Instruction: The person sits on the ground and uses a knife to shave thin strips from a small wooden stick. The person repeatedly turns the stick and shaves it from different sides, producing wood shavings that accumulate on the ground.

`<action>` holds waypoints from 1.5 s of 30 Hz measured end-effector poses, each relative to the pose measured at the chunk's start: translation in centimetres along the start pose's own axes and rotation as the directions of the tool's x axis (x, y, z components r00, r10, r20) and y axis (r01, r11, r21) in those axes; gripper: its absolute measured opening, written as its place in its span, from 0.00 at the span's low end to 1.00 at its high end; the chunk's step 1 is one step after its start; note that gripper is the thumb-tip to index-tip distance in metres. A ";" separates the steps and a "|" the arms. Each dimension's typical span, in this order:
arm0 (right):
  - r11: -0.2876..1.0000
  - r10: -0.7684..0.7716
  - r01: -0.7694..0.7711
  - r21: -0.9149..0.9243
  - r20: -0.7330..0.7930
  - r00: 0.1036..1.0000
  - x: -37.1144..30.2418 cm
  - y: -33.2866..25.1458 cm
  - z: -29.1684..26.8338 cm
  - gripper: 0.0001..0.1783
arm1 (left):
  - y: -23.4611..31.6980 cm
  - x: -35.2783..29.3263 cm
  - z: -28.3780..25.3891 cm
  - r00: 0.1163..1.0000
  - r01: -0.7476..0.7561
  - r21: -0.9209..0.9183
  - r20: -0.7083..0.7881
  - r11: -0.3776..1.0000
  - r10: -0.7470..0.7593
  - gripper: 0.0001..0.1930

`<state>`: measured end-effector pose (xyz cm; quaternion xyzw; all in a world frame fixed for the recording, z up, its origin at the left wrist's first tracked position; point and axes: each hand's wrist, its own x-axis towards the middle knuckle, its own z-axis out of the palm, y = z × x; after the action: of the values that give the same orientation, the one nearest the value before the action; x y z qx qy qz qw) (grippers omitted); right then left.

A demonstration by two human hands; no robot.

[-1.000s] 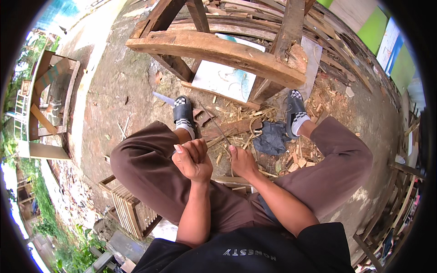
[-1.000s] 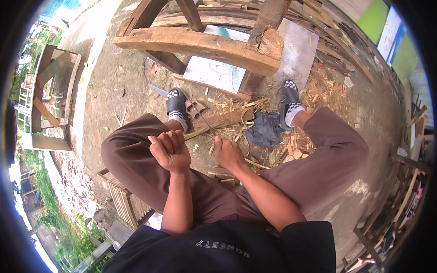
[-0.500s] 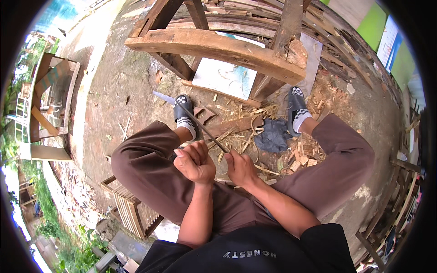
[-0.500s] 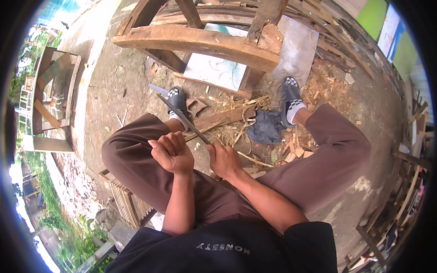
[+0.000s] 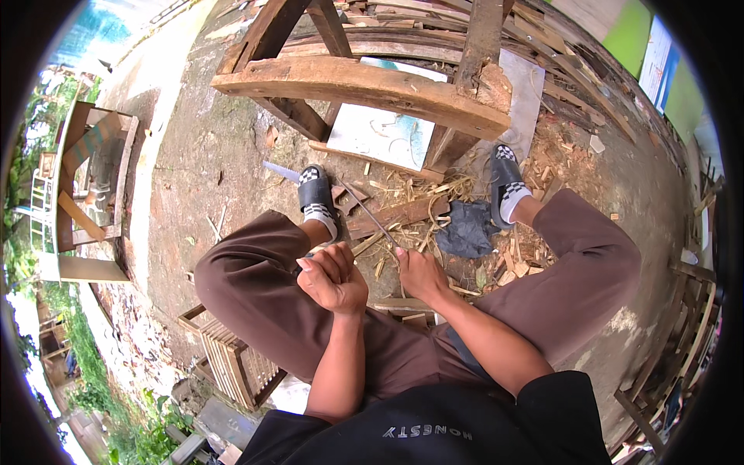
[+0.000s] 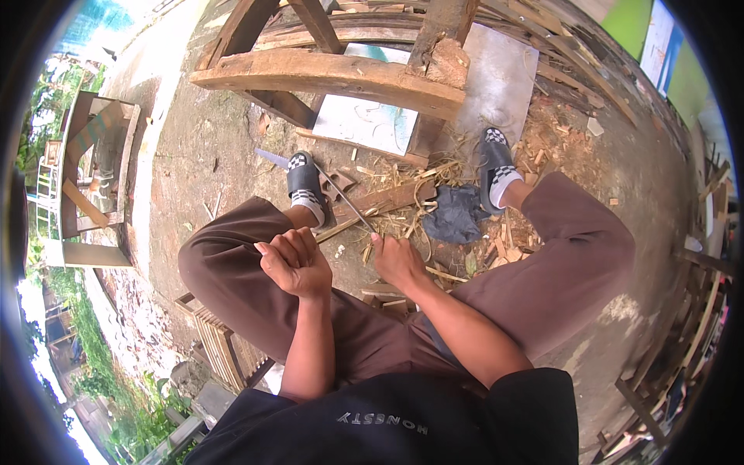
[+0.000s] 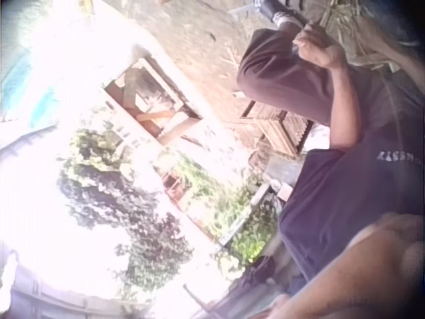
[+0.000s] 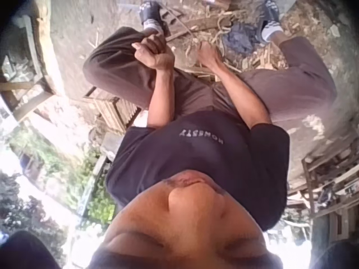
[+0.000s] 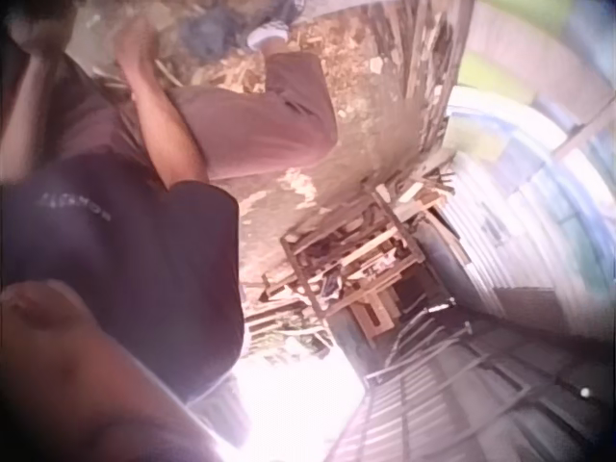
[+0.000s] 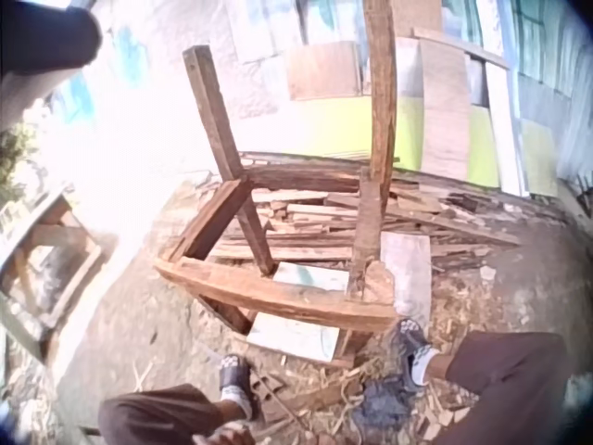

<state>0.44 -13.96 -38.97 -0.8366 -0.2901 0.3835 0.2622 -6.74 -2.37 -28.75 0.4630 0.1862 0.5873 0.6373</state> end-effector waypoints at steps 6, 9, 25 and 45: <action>0.988 -0.124 0.122 0.097 0.015 0.992 -1.7 -1.5 -0.6 0.33 | -0.4 -0.1 0.6 0.999 -0.008 0.003 -0.039 1.000 0.008 0.30; 0.996 0.094 -0.094 -0.008 0.044 0.995 1.6 1.8 0.3 0.34 | -0.2 0.1 0.5 0.999 -0.024 -0.024 -0.030 0.999 0.023 0.30; 1.000 0.017 -0.016 -0.027 0.047 0.999 1.6 2.3 0.9 0.30 | -0.4 0.3 0.1 0.991 -0.049 0.045 -0.122 0.998 0.054 0.29; 0.999 -0.042 0.042 0.013 0.025 0.999 0.9 0.7 1.1 0.30 | -0.3 0.1 -0.6 0.983 -0.034 0.011 -0.181 0.999 0.036 0.29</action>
<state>0.29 -13.62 -40.52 -0.8238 -0.3086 0.3903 0.2715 -7.01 -1.98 -29.25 0.4134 0.2374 0.6372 0.6056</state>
